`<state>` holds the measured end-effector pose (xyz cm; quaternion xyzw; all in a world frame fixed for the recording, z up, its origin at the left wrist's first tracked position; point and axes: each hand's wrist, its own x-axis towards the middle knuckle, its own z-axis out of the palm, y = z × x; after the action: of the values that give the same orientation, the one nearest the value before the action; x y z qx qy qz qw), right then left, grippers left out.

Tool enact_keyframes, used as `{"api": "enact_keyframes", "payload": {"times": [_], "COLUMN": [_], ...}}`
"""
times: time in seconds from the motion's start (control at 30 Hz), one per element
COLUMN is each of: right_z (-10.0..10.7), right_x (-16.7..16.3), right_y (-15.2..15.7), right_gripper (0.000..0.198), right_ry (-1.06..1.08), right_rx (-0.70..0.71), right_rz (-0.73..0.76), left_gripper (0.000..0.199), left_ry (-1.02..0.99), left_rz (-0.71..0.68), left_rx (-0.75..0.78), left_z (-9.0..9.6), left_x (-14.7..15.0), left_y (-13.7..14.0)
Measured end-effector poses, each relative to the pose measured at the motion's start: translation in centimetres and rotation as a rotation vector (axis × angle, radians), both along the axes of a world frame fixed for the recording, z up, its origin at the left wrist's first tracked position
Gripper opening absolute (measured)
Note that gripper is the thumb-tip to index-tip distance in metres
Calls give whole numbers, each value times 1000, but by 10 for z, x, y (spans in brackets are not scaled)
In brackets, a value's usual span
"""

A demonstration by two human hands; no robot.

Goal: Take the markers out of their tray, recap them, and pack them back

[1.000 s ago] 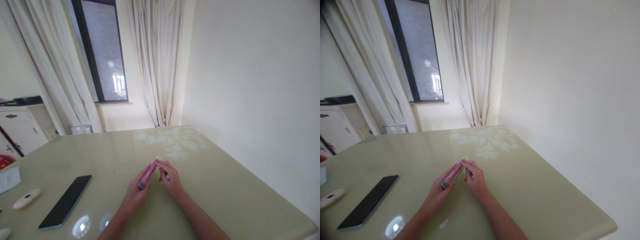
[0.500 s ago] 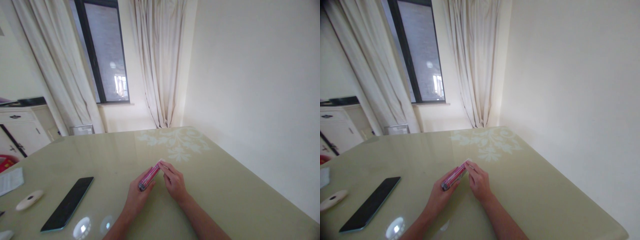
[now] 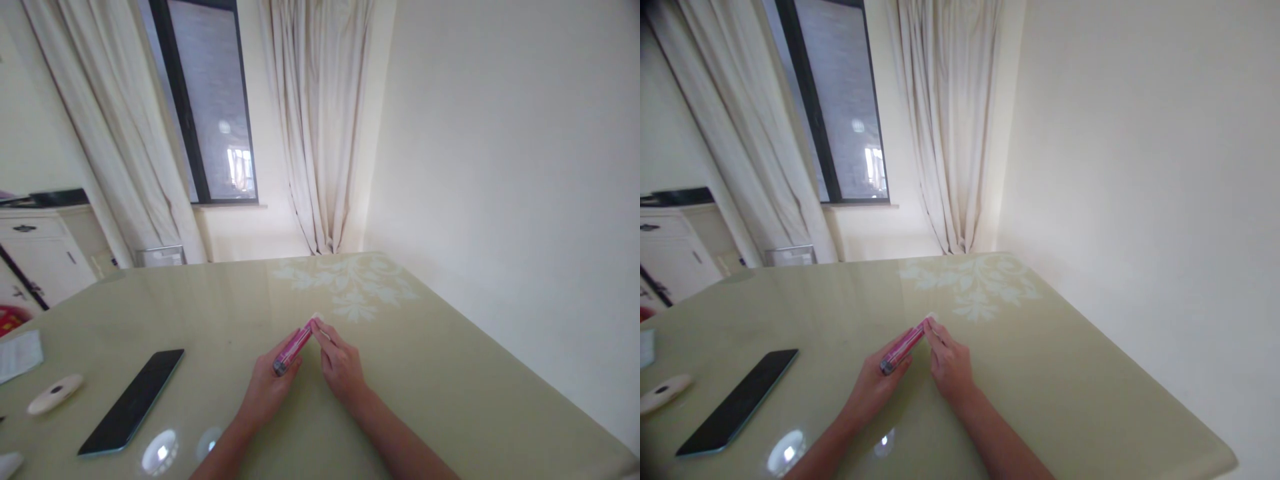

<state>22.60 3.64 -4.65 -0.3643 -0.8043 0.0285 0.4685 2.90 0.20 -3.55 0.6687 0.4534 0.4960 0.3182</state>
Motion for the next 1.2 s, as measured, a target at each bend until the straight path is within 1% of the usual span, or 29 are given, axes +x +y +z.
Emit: {"api": "enact_keyframes", "payload": {"times": [0.17, 0.3, 0.37, 0.43, 0.5, 0.53, 0.67, 0.83, 0.93, 1.03, 1.1, 1.2], "right_z": [1, 8, 14, 19, 23, 24, 26, 29, 29, 29, 29, 29], "right_x": [-2, -8, -11, -15, -19, -20, -20, -17, -16, -16, -17, -20], "right_y": [3, -5, -12, -19, -22, -23, -23, -23, -21, -21, -21, -22], "right_gripper": [75, 70, 70, 69, 65, 62, 54, 51, 50, 52, 55, 59], "right_ry": [52, 60, -12, -99, -138, -136, -85, -35, -29, -58, -79, -92], "right_rx": [-2, 16, 50, 94, 117, 118, 114, 121, 134, 150, 139, 106], "right_rz": [34, 18, 82, 189, 265, 281, 272, 250, 257, 267, 263, 240], "left_gripper": [50, 49, 46, 44, 44, 45, 45, 42, 40, 40, 40, 46], "left_ry": [-37, -75, -92, -106, -119, -124, -117, -87, -97, -116, -138, -191], "left_rz": [8, 31, 24, 1, -16, -16, 16, 58, 82, 66, 44, 7], "left_rx": [-15, -21, -14, -4, -3, -7, -12, 17, 7, -13, -20, -43], "left_z": [-4, -2, 0, 2, 4, 5, 7, 10, 11, 12, 10, 6], "left_x": [0, 2, 3, 4, 6, 6, 8, 11, 13, 13, 12, 9], "left_y": [2, 2, 2, 1, -1, -1, -3, -6, -7, -8, -6, -1]}}
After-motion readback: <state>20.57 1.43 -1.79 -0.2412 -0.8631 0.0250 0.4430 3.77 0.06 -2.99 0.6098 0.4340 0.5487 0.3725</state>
